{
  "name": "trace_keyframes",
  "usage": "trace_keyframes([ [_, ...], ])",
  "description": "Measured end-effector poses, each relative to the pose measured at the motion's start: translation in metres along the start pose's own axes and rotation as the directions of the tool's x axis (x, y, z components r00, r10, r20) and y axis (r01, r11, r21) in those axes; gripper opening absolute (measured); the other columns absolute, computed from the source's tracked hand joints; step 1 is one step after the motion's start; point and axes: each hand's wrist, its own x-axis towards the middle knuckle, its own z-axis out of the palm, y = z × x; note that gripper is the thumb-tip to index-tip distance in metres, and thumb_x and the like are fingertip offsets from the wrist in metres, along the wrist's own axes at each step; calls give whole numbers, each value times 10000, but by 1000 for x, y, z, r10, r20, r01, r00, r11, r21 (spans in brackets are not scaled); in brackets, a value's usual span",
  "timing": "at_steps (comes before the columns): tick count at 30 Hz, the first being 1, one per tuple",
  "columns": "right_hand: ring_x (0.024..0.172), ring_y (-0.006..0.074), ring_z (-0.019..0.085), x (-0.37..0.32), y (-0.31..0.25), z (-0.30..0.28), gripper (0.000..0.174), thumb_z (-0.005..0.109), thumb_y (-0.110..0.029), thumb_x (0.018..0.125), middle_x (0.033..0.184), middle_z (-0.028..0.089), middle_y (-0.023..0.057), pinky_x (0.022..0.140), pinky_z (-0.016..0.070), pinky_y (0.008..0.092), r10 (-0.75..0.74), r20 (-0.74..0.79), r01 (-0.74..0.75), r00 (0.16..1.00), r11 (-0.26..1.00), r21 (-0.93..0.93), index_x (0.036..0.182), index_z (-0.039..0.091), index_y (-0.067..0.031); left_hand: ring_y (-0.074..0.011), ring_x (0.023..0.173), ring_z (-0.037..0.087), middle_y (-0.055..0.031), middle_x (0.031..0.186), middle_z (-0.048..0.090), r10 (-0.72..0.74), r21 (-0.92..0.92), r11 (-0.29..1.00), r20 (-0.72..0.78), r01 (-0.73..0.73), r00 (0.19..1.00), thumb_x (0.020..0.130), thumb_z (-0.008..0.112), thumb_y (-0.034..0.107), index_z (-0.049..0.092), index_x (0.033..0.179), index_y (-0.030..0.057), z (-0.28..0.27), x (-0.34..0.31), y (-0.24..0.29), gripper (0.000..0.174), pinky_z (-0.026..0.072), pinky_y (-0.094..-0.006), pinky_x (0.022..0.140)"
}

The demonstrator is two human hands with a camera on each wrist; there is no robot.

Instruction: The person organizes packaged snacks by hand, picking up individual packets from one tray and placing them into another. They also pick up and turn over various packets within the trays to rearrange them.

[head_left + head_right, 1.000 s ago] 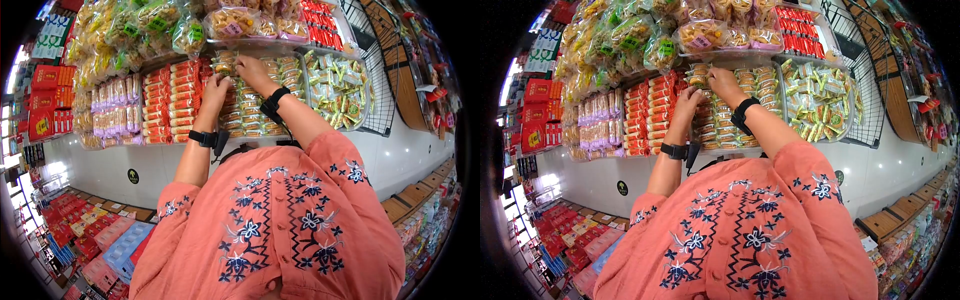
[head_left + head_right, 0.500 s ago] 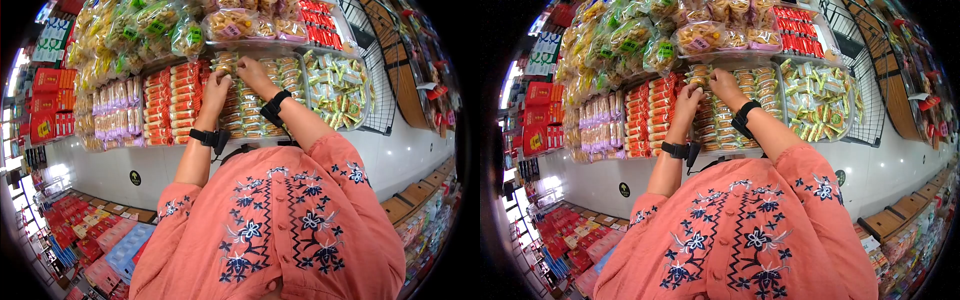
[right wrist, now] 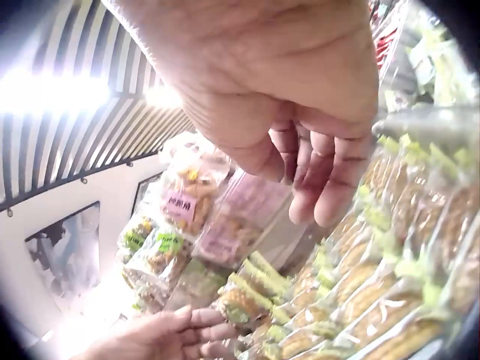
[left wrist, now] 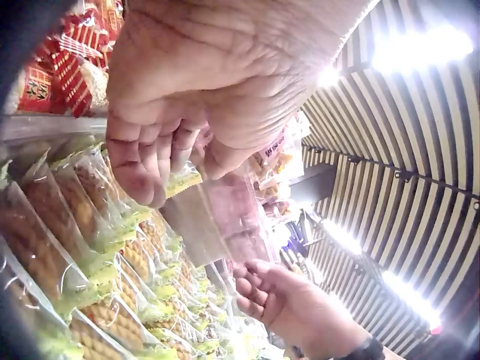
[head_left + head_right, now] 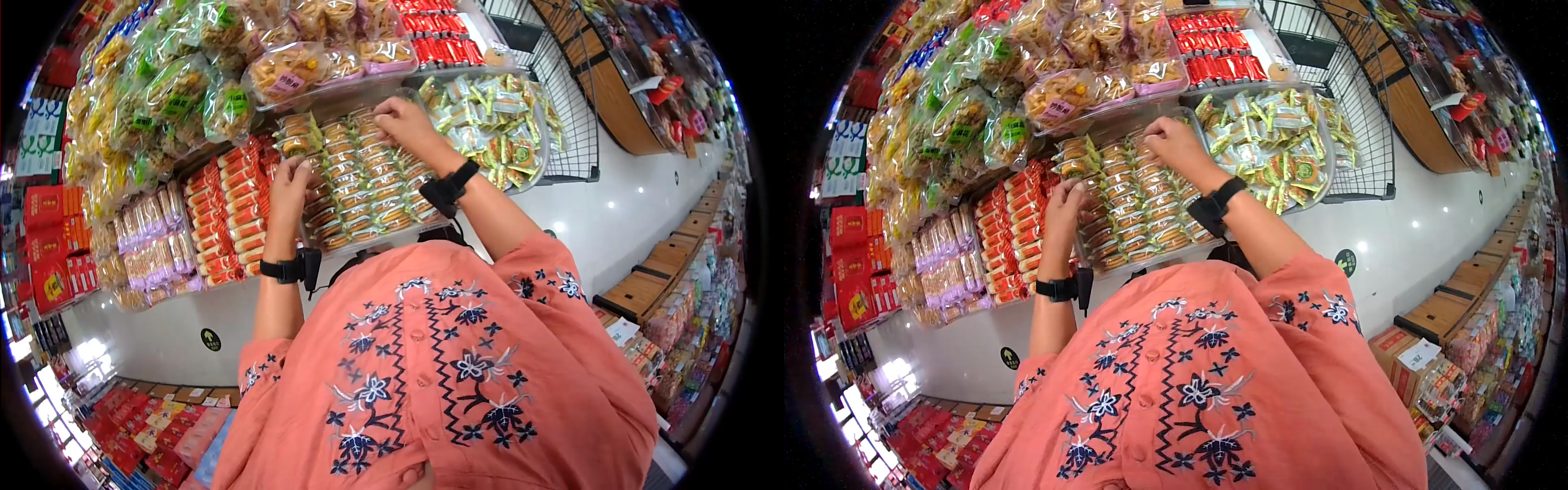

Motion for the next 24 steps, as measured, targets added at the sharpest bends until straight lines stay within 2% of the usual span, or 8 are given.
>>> trace_keyframes([
  [4, 682, 142, 688, -13, 6, -63, 216, 621, -150, 941, 864, 688, 84, 589, 565, 272, 65, -159, -67, 985, 998, -1, 1077, 643, 17, -140, 965, 652, -70, 1147, 672, -21, -13, 1000, 45, 22, 999, 1011, 599, 362, 570, 1316, -16, 6, -11, 6, 487, 507, -287, 715],
  [7, 697, 147, 694, -24, 12, -107, 239, 630, -150, 941, 853, 671, 77, 561, 543, 265, 60, -342, -103, 938, 989, -108, 1097, 630, 32, -146, 928, 663, -73, 1137, 675, -13, -29, 999, 83, 16, 996, 1010, 602, 364, 578, 1309, -5, 10, -11, 4, 476, 507, -286, 715],
  [10, 676, 140, 682, -23, 26, -138, 238, 644, -173, 919, 824, 684, 85, 569, 534, 262, 17, -461, -196, 887, 918, -344, 1049, 657, 26, -152, 911, 668, -74, 1131, 676, -19, -22, 1000, 101, 21, 995, 1012, 601, 362, 581, 1308, 4, 17, -13, 10, 466, 509, -286, 711],
  [11, 663, 178, 685, -27, 32, -143, 239, 665, -208, 895, 795, 708, 107, 608, 549, 316, -25, -503, -189, 864, 910, -370, 982, 679, 15, -152, 915, 667, -75, 1131, 676, -22, -29, 999, 105, 26, 994, 1012, 600, 362, 581, 1310, 5, 19, -14, 12, 465, 510, -287, 710],
  [14, 662, 235, 692, -19, 56, -155, 246, 680, -242, 869, 789, 722, 135, 661, 551, 377, -176, -483, -182, 858, 774, -606, 909, 690, 1, -152, 920, 666, -74, 1129, 678, -13, -26, 1000, 120, 17, 993, 1012, 602, 361, 582, 1307, 7, 27, -14, 15, 462, 512, -284, 705],
  [17, 676, 278, 698, -18, 60, -151, 254, 684, -260, 853, 765, 715, 151, 692, 545, 407, -122, -461, -243, 879, 716, -654, 860, 688, -6, -151, 923, 664, -70, 1122, 678, -2, -7, 1000, 137, 4, 991, 1013, 605, 354, 585, 1295, 7, 30, -9, 10, 447, 511, -278, 699],
  [20, 792, 394, 666, -19, 60, -150, 252, 685, -248, 838, 819, 687, 218, 731, 514, 468, -96, -459, -258, 883, 718, -646, 875, 678, 2, -148, 924, 663, -67, 1120, 681, -19, -5, 1000, 160, 20, 987, 1018, 604, 341, 589, 1279, 11, 35, -13, 13, 421, 507, -273, 694],
  [24, 788, 368, 671, -26, 36, -153, 262, 693, -258, 822, 802, 684, 195, 721, 506, 465, -120, -486, -227, 866, 772, -594, 843, 661, 2, -146, 922, 663, -68, 1131, 692, -30, 13, 1000, 182, 28, 983, 1026, 597, 332, 594, 1265, 17, 37, -16, 16, 396, 505, -270, 691],
])
